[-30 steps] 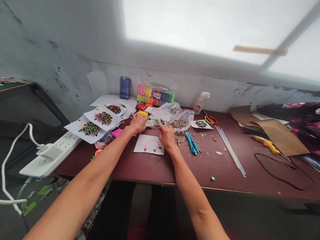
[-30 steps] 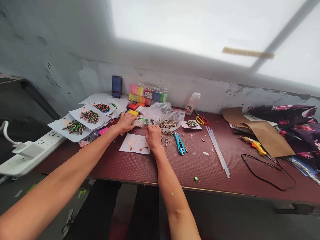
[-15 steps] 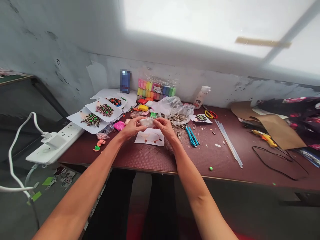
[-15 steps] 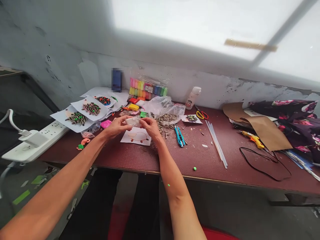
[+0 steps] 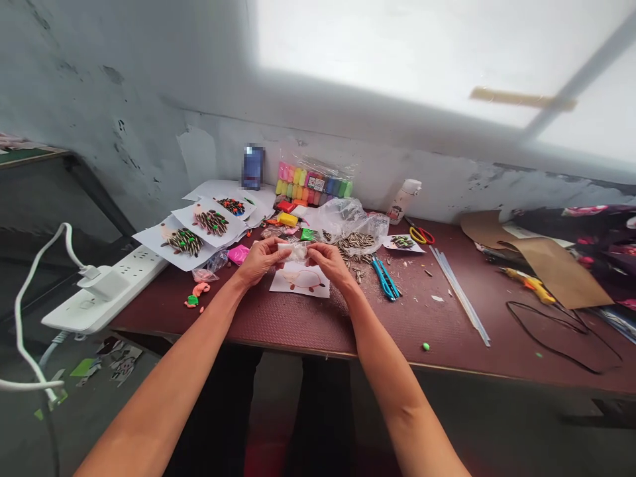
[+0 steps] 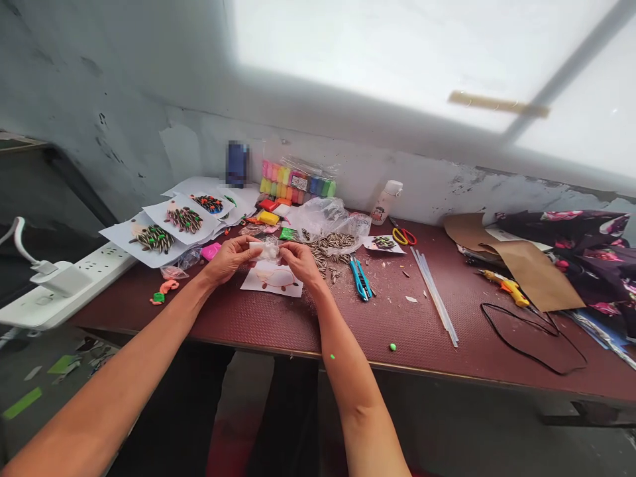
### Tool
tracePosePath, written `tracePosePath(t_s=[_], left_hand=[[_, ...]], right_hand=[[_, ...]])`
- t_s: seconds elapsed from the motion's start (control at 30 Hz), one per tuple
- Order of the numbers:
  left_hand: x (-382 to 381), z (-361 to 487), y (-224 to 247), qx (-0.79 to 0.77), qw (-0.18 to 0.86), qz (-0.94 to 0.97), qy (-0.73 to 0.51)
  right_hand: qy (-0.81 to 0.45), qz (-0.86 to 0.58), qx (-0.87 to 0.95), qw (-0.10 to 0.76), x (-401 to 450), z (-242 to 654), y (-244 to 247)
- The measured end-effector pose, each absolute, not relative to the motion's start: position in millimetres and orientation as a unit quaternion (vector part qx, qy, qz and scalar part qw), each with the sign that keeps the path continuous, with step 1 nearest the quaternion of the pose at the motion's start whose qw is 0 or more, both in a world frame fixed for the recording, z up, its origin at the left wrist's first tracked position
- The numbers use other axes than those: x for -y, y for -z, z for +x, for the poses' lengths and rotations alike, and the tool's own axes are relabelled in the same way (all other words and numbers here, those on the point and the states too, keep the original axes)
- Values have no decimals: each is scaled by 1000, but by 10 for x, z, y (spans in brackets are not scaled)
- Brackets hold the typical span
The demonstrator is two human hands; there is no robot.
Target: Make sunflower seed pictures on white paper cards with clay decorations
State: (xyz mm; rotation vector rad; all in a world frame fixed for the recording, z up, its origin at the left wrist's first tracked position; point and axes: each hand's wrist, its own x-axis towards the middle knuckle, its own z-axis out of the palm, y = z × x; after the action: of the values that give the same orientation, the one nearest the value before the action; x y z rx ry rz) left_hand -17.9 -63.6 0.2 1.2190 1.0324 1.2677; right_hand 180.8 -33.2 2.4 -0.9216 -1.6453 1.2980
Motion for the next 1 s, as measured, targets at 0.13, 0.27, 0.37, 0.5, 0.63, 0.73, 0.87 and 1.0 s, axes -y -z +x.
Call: tracePosePath(t_s=[0.13,0.27,0.37,0.5,0.63,0.73,0.87,1.0], left_hand=[[638,-202,6,-428,529,501,-535],[636,-240,12,-418,550,492,-530],[632,-255,14,-412,555,483,-538],[633,-257,22,-414,549,487,-539],[628,-250,47,-421,535,486,-548],[620,-243,68,-426,532,479,-554],[615,-241,78,-425,532,475,-558],[618,-241,72,-431,528,480,-552]], right_hand=[[-539,-353,657,392,365,1804,-33],[-563,-349,651,371,409,1800,-61],[-567,-349,647,371,420,1806,-83],[-547,-363,654,376,421,1807,-96],[-534,-368,661,378,427,1789,-90],[-538,-372,656,377,438,1778,-93],[-559,-363,645,373,455,1777,-110],[-563,-364,644,368,456,1784,-113]])
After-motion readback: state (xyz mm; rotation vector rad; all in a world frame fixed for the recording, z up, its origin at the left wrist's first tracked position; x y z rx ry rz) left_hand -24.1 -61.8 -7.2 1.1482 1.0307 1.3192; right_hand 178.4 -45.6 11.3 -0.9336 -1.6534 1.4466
